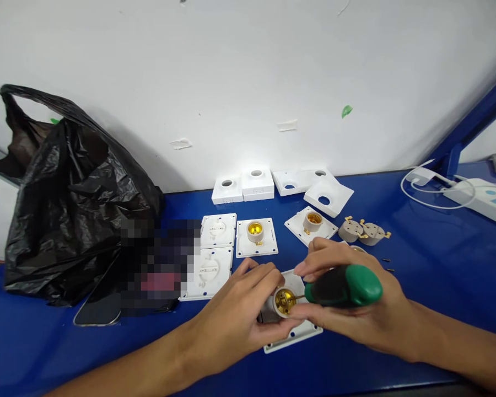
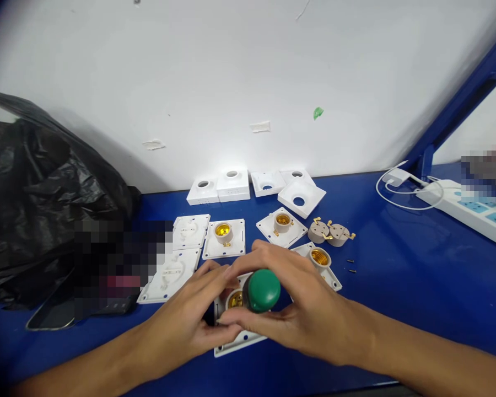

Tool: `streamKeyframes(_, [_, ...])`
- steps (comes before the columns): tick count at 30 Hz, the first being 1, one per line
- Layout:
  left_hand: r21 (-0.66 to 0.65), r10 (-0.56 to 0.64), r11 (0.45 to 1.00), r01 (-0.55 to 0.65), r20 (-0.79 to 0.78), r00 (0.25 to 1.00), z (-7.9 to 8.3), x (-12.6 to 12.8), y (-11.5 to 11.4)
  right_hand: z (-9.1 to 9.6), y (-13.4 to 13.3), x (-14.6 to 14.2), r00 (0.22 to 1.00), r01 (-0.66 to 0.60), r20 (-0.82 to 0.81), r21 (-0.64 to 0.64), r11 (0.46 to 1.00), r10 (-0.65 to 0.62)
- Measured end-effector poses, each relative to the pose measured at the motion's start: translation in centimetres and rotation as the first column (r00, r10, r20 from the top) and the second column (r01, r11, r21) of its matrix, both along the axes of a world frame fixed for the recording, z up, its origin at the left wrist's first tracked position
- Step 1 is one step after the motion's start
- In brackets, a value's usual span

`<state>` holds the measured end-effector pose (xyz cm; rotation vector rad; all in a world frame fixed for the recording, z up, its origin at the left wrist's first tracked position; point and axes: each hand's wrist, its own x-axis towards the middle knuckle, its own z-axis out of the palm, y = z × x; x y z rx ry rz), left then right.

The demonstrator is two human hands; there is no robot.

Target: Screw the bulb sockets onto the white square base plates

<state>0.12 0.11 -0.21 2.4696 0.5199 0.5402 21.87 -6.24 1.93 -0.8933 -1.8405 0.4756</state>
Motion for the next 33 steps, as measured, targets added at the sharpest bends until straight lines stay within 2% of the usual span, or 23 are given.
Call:
streamKeyframes(4, [0.037, 0.014, 0.999, -0.014, 0.001, 1.0, 0.2, 0.0, -0.1, -0.4, 0.2, 0.4, 0.997, 0.048, -0.06, -0.013, 0.999, -0.049])
streamKeyframes(6, [0.036, 0.036, 0.999, -0.036, -0.004, 0.999, 0.3, -0.1, -0.1, -0.1, 0.4, 0.9, 0.976, 0.138, -0.168, -0.01, 0.99, -0.138])
streamKeyframes(9, [0.022, 0.104, 0.994, -0.104, 0.008, 0.995, 0.2, -0.2, 0.0, 0.9, 1.4, 2.4, 0.868, 0.342, -0.381, -0.007, 0.94, -0.319])
streamKeyframes(11, [0.024, 0.151, 0.988, -0.151, 0.02, 0.988, 0.0, -0.2, 0.1, 1.4, 2.4, 3.6, 0.779, 0.44, -0.507, 0.025, 0.898, -0.368])
streamKeyframes(12, [0.027, 0.173, 0.985, -0.173, 0.021, 0.985, -0.1, -0.2, 0.1, 1.6, 3.0, 4.2, 0.75, 0.475, -0.523, -0.001, 0.88, -0.405])
streamKeyframes(16, [0.056, 0.256, 0.965, -0.256, 0.014, 0.967, -0.5, -0.3, 0.3, 0.8, 5.1, 6.2, 0.799, 0.359, -0.487, -0.082, 0.93, -0.352])
streamKeyframes(19, [0.131, 0.264, 0.955, -0.266, 0.036, 0.964, -0.3, -0.2, 0.1, -0.5, 6.0, 6.6, 0.832, 0.298, -0.424, -0.2, 0.933, -0.357])
streamKeyframes(22, [0.333, 0.181, 0.924, -0.189, 0.057, 0.982, 0.2, 0.1, -0.5, -1.4, 6.2, 6.2, 0.844, 0.271, -0.39, -0.285, 0.919, -0.37])
streamKeyframes(26, [0.584, -0.026, 0.811, 0.011, 0.017, 1.0, 0.6, 0.9, -1.8, -1.3, 5.6, 5.2, 0.822, 0.314, -0.403, -0.27, 0.91, -0.403])
streamKeyframes(29, [0.631, -0.15, 0.76, 0.158, -0.066, 0.986, 0.5, 1.4, -2.2, -1.1, 4.9, 4.5, 0.826, 0.343, -0.393, -0.216, 0.914, -0.403])
streamKeyframes(33, [0.616, -0.134, 0.765, 0.19, -0.137, 0.981, 0.3, 2.1, -2.3, -0.8, 4.2, 3.9, 0.864, 0.315, -0.354, -0.172, 0.933, -0.357])
